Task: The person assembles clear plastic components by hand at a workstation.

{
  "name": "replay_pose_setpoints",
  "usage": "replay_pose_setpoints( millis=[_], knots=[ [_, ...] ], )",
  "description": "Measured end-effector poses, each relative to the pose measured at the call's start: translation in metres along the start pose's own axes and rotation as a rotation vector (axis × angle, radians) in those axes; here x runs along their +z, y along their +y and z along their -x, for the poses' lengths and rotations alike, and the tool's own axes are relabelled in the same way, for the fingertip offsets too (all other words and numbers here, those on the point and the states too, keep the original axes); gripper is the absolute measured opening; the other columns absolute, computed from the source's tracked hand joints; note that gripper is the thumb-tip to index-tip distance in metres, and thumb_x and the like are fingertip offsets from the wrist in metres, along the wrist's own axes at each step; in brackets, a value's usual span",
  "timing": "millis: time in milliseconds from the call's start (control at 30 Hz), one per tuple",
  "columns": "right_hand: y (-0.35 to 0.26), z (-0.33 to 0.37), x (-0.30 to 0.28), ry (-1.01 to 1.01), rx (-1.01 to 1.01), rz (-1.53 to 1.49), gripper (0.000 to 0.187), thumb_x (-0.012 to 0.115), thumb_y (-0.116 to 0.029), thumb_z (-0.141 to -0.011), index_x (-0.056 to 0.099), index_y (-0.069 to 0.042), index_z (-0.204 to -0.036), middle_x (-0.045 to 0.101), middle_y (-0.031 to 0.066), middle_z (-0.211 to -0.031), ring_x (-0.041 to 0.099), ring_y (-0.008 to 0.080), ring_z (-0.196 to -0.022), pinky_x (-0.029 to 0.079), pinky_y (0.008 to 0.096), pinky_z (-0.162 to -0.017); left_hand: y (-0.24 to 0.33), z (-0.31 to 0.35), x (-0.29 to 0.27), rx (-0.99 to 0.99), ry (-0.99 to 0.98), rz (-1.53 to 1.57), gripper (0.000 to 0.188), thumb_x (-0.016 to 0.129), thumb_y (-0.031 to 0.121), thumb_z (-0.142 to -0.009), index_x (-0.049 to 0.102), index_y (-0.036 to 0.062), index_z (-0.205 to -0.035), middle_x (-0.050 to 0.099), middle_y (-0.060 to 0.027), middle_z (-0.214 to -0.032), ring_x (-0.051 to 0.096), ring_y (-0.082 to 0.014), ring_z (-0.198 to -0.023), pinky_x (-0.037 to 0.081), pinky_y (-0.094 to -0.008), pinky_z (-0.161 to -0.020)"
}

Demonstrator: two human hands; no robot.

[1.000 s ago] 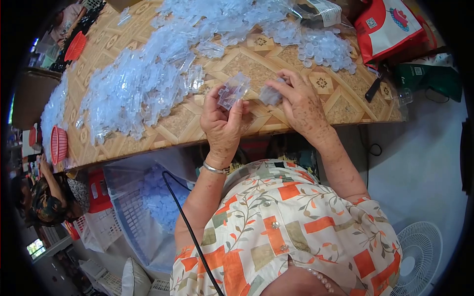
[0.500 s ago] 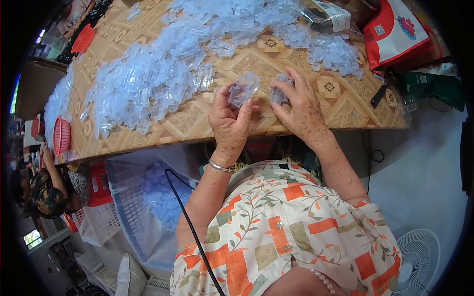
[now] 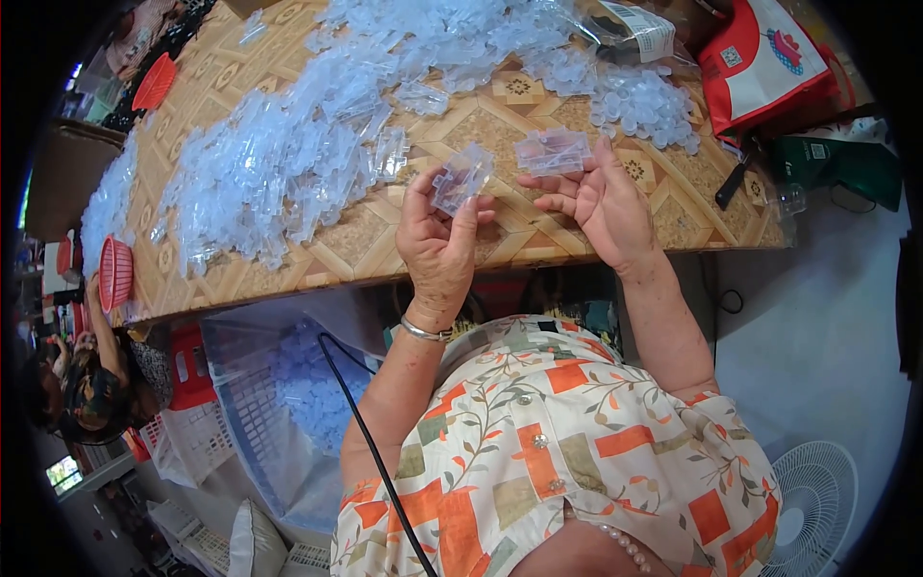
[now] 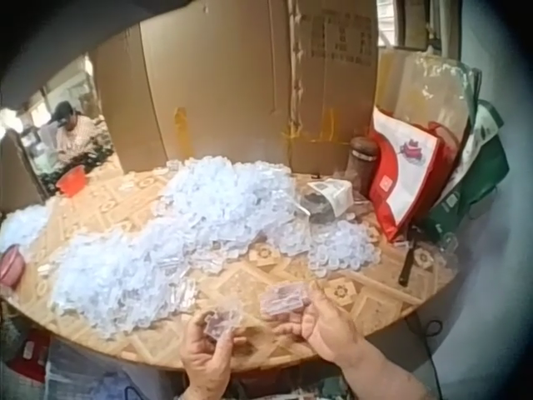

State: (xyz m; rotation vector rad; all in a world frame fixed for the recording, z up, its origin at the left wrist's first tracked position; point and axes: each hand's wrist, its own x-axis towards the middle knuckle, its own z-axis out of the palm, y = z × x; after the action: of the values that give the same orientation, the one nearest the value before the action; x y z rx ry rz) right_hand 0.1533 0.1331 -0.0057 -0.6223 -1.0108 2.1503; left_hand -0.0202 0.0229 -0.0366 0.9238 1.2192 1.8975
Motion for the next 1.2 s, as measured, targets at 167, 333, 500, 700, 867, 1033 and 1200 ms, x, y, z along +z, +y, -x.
replay_pose_setpoints(
  millis=[167,333,500,700,867,1033,1200],
  knots=[
    [0.003,0.0,0.004,-0.041,0.02,0.056,0.055,0.035,-0.044,-0.11,0.05,0.003,-0.136,0.065,0.0183,-0.126,0.066,0.0296,-0.116,0.055,0.0381,-0.095,0.001,0.0,0.001,-0.004,0.008,-0.001,0.045,0.062,-0.004,-0.096,0.043,-0.0041,-0.137,0.059,-0.0137,-0.127,0.069,-0.0172,-0.098,0.061,-0.0283,-0.082],
    [0.001,0.0,0.01,-0.066,0.047,0.095,0.049,0.039,-0.037,-0.11,0.05,0.004,-0.135,0.065,0.019,-0.125,0.068,0.0295,-0.113,0.056,0.038,-0.094,0.003,-0.002,0.002,-0.014,0.017,0.02,0.045,0.062,-0.006,-0.095,0.043,-0.004,-0.137,0.06,-0.0139,-0.124,0.069,-0.017,-0.098,0.061,-0.0279,-0.082],
    [0.002,-0.004,0.014,-0.086,0.08,0.148,0.044,0.045,-0.03,-0.109,0.049,0.005,-0.134,0.066,0.0188,-0.123,0.07,0.0268,-0.108,0.058,0.0352,-0.09,0.001,-0.002,0.0,0.002,0.011,0.027,0.045,0.061,-0.006,-0.095,0.044,-0.0032,-0.136,0.062,-0.0133,-0.12,0.07,-0.0168,-0.096,0.061,-0.0274,-0.082],
    [0.002,-0.013,0.02,-0.018,0.079,0.281,0.039,0.051,-0.024,-0.107,0.052,0.004,-0.136,0.068,0.0143,-0.113,0.072,0.0208,-0.093,0.06,0.0291,-0.077,0.005,-0.002,-0.009,-0.033,0.035,0.084,0.043,0.06,-0.004,-0.098,0.046,-0.0013,-0.138,0.065,-0.0119,-0.116,0.071,-0.019,-0.095,0.061,-0.0288,-0.08],
    [0.0,-0.021,0.032,0.001,0.136,0.727,0.039,0.056,-0.015,-0.103,0.052,-0.002,-0.139,0.068,0.0069,-0.091,0.066,0.0122,-0.072,0.055,0.0246,-0.061,0.015,-0.007,-0.036,-0.018,0.057,-0.237,0.036,0.065,0.0,-0.096,0.054,-0.0021,-0.13,0.069,-0.0076,-0.104,0.068,-0.012,-0.087,0.058,-0.0248,-0.073],
    [0.012,-0.046,0.06,-0.072,0.099,0.906,0.041,0.059,-0.01,-0.1,0.052,-0.004,-0.14,0.062,0.0014,-0.08,0.059,0.0065,-0.064,0.049,0.0221,-0.055,0.013,-0.013,-0.081,0.194,0.063,-0.796,0.033,0.069,0.001,-0.094,0.058,-0.0035,-0.124,0.071,-0.0055,-0.094,0.066,-0.0067,-0.078,0.054,-0.022,-0.064],
    [0.022,-0.085,0.065,-0.162,-0.514,1.431,0.036,0.065,-0.019,-0.096,0.062,-0.006,-0.129,0.066,0.0105,-0.089,0.065,0.0225,-0.079,0.054,0.0355,-0.073,0.026,-0.013,-0.08,0.095,0.131,-0.715,0.039,0.078,0.009,-0.084,0.063,0.0017,-0.119,0.066,-0.0086,-0.073,0.061,-0.018,-0.055,0.05,-0.0306,-0.055]
  ],
)
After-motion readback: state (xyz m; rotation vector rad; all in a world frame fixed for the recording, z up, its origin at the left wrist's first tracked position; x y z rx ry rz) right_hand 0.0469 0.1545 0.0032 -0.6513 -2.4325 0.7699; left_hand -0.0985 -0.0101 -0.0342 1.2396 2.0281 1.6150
